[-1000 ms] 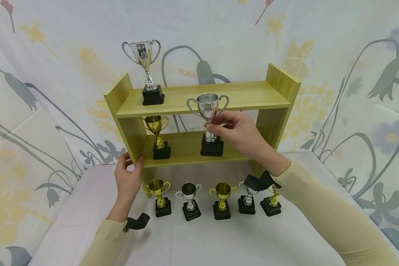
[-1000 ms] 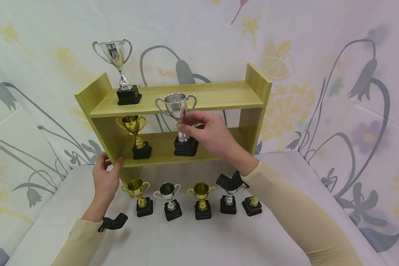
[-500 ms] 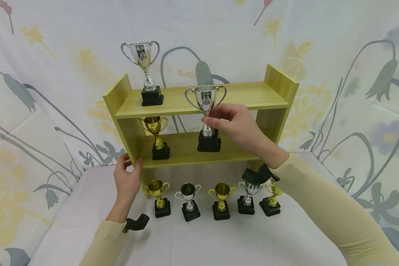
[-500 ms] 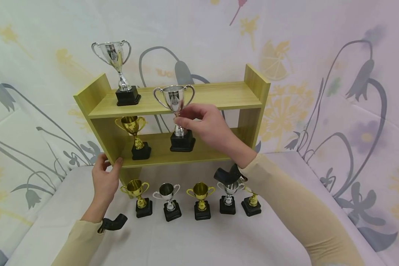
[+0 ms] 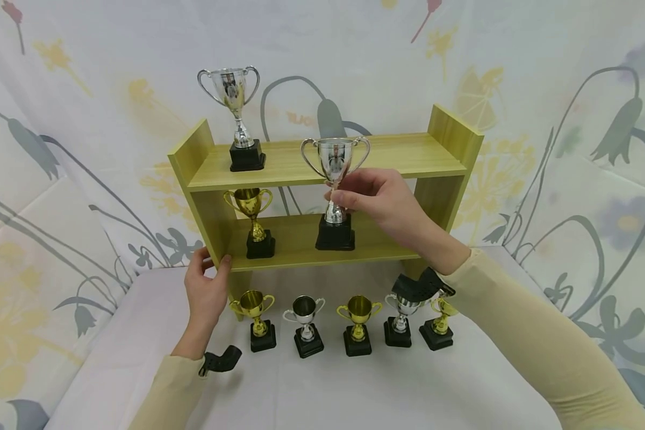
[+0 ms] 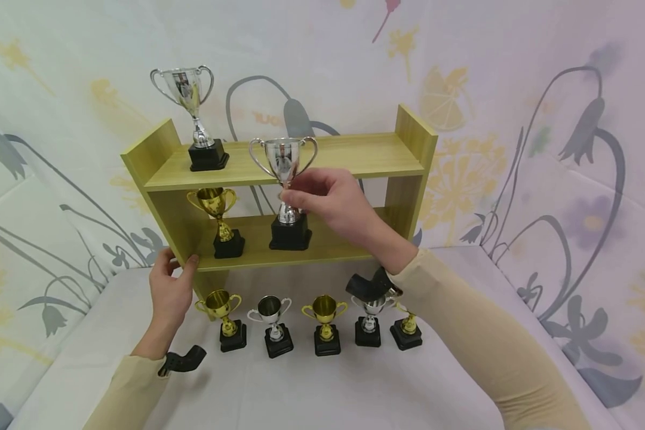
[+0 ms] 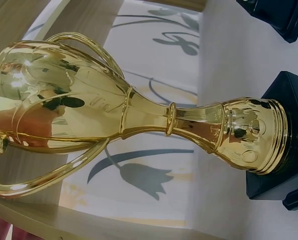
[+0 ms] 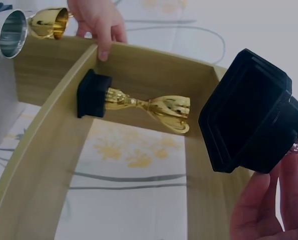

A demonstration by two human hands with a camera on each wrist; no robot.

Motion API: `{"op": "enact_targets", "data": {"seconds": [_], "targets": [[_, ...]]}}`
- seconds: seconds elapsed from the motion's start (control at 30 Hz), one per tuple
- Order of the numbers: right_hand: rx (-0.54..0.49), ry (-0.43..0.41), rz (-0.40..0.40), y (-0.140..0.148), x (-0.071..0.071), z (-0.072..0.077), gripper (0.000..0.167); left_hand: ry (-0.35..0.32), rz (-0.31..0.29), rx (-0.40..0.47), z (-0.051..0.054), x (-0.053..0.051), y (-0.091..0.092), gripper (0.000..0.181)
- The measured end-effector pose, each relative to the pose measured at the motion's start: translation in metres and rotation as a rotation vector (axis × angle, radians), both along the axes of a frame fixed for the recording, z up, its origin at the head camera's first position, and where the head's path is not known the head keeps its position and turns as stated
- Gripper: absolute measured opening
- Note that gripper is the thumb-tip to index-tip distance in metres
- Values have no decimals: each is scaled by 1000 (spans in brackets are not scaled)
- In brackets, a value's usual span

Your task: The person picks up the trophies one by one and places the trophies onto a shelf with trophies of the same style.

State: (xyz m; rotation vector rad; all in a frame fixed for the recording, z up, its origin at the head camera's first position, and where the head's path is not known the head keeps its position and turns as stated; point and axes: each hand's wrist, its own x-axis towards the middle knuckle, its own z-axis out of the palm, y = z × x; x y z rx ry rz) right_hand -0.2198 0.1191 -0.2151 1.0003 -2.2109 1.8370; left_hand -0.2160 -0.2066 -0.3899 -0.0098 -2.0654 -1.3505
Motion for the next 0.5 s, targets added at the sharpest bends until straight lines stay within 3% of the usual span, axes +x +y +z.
{"op": "enact_targets", "data": {"seconds": [0.5], "targets": [[18,30,-23,-3,5,22,20,-19,6,2,1,0,0,36]]}}
